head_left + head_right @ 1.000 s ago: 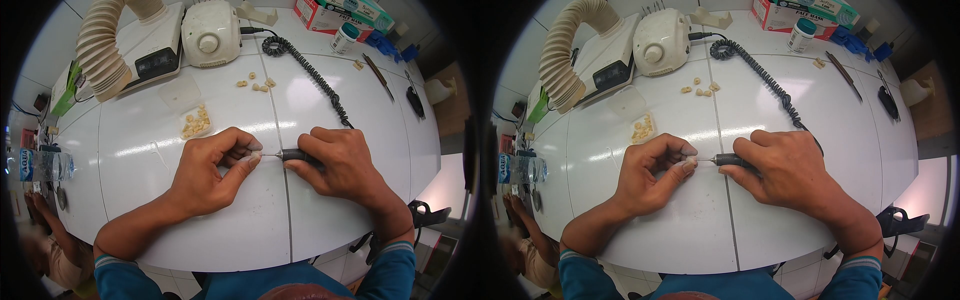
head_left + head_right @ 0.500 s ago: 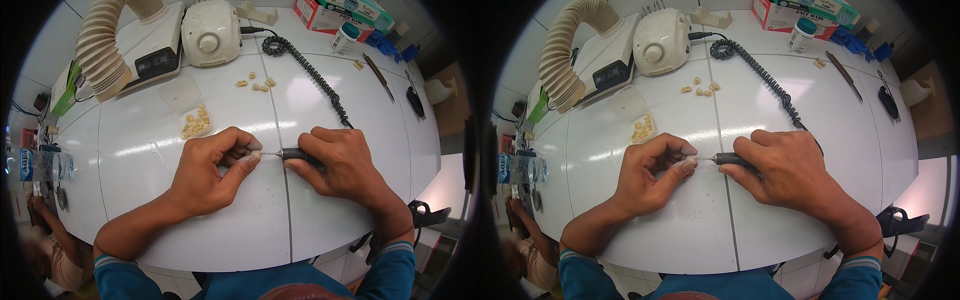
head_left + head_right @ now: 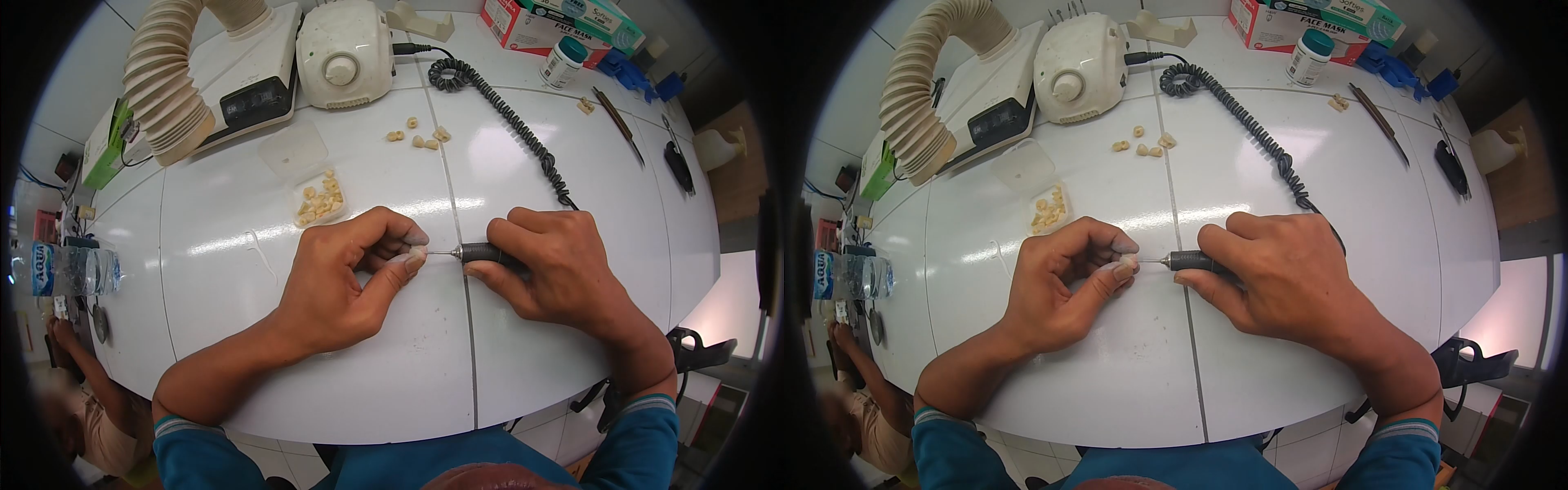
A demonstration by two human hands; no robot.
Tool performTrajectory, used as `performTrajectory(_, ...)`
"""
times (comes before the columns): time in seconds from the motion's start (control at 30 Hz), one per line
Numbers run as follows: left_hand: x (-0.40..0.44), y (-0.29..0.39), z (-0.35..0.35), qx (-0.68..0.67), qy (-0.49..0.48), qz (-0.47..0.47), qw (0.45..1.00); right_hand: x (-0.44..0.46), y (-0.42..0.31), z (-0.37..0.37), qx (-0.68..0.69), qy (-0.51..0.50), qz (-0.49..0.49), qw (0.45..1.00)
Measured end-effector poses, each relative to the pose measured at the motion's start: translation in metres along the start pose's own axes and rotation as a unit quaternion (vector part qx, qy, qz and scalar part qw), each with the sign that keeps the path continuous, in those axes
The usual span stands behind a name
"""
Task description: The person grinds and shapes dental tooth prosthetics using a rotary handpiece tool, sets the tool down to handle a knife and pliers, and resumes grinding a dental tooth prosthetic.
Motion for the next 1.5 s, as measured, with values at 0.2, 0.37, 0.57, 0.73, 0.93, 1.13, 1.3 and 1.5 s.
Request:
performTrajectory(0.2, -0.0002, -0.0001, -0.0001, 0.002, -0.001, 0.001, 1.0, -0.0001, -0.0003, -0.0004, -0.001, 0.0, 0.0, 1.0)
performTrajectory(0.37, 0.0001, 0.0003, 0.0003, 0.001, 0.001, 0.004, 1.0, 0.0001, 0.0001, 0.0006, 0.001, 0.002, 0.007, 1.0)
performTrajectory(0.57, -0.0003, -0.0008, 0.0005, -0.001, 0.003, 0.005, 1.0, -0.0002, -0.0007, 0.0, -0.001, 0.002, 0.009, 1.0)
performTrajectory(0.73, -0.0004, -0.0013, 0.0004, -0.003, 0.004, 0.003, 1.0, -0.0001, -0.0006, -0.0001, 0.002, 0.002, 0.006, 1.0)
performTrajectory(0.93, -0.0003, 0.0001, 0.0, -0.002, 0.003, 0.004, 1.0, -0.0002, -0.001, -0.0002, -0.002, 0.002, 0.006, 1.0)
performTrajectory(1.13, -0.0006, -0.0006, 0.0008, -0.003, 0.009, 0.007, 1.0, -0.0005, -0.0013, 0.0007, -0.002, 0.007, 0.005, 1.0)
performTrajectory(1.3, 0.0004, 0.0018, 0.0001, 0.01, 0.013, 0.012, 1.0, -0.0002, -0.0019, 0.0002, 0.0, 0.007, 0.006, 1.0)
performTrajectory(1.5, 0.0002, 0.0009, 0.0009, -0.009, 0.018, -0.021, 1.0, -0.0004, -0.0028, -0.0012, -0.003, -0.002, 0.014, 1.0)
Point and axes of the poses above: each hand's wrist, its own x-axis towards the middle knuckle, its own z-axis out of the palm, y = z × x, the point moved 2 cm from there along x, towards the middle knuckle, and after that the axes turned 4 degrees about z, right-handed, at the moved point
